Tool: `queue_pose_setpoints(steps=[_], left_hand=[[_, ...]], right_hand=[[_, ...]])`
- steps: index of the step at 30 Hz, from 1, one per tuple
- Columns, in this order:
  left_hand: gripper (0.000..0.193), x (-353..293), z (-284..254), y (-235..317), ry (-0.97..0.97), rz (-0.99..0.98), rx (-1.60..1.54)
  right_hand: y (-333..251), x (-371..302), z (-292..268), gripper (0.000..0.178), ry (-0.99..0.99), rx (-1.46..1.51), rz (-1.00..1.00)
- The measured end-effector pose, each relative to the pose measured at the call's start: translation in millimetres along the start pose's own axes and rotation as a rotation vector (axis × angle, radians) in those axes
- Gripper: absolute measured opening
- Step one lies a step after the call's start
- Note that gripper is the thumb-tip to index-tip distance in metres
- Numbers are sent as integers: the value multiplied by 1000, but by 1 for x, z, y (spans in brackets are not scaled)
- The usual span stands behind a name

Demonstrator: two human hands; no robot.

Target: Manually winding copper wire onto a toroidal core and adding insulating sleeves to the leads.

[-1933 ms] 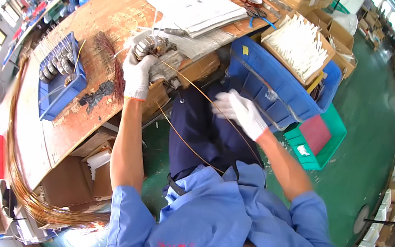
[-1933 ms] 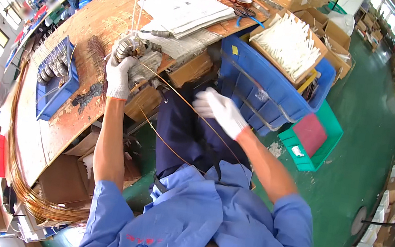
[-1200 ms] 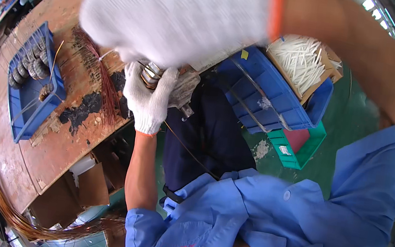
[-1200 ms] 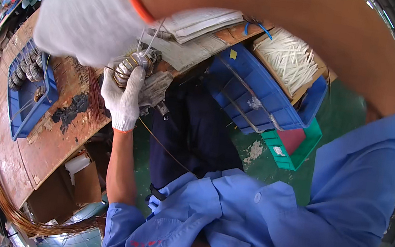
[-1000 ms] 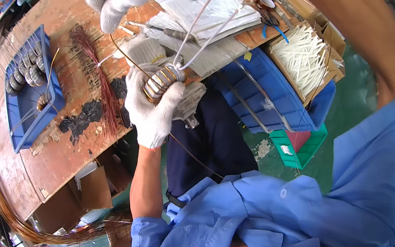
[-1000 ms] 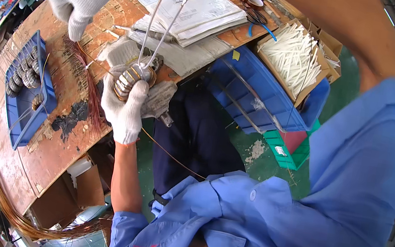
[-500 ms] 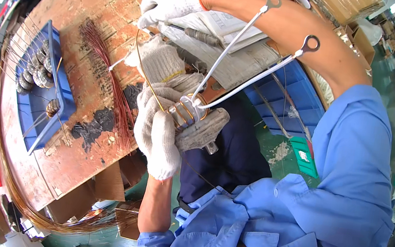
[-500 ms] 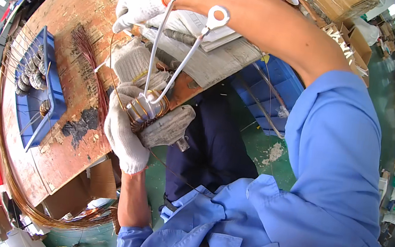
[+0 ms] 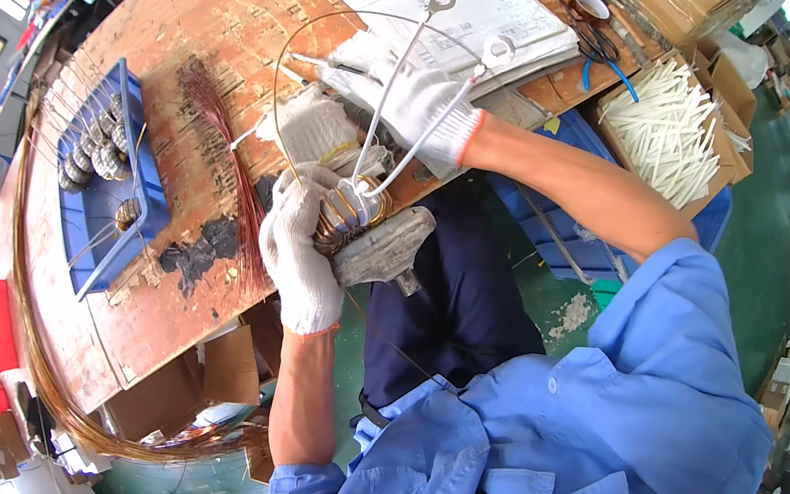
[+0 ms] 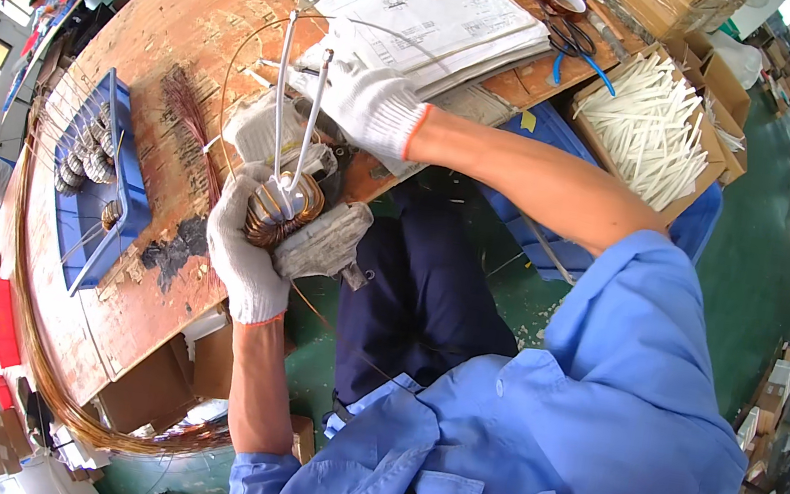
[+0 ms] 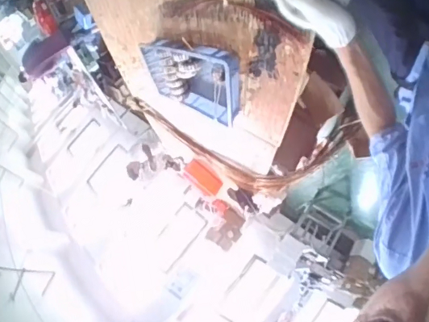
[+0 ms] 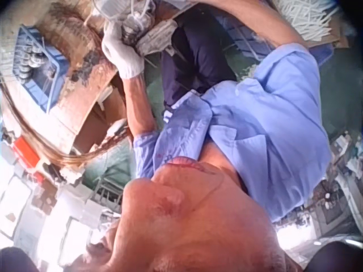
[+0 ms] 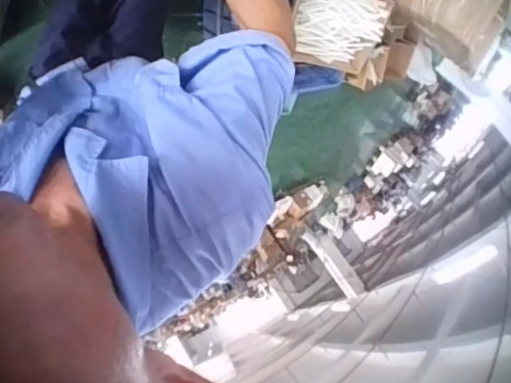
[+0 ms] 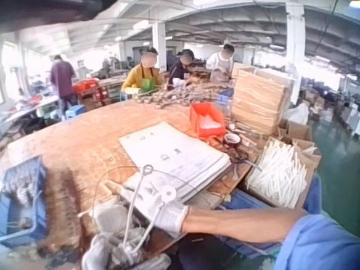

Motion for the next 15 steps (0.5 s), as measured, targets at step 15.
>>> queue_pose_setpoints(steps=[15], left_hand=[[27,0,11,6,165,11,-72]], right_hand=[[-32,-145,-139,19,-374,1464,1267]])
Point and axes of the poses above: each hand's wrist, its own x-axis towards the middle knuckle, its own z-axis out of the palm, y = z × x, the point moved 1 cm from there along x, towards the middle knuckle, and after that the axes turned 9 degrees about -x, right-handed, at the moved point
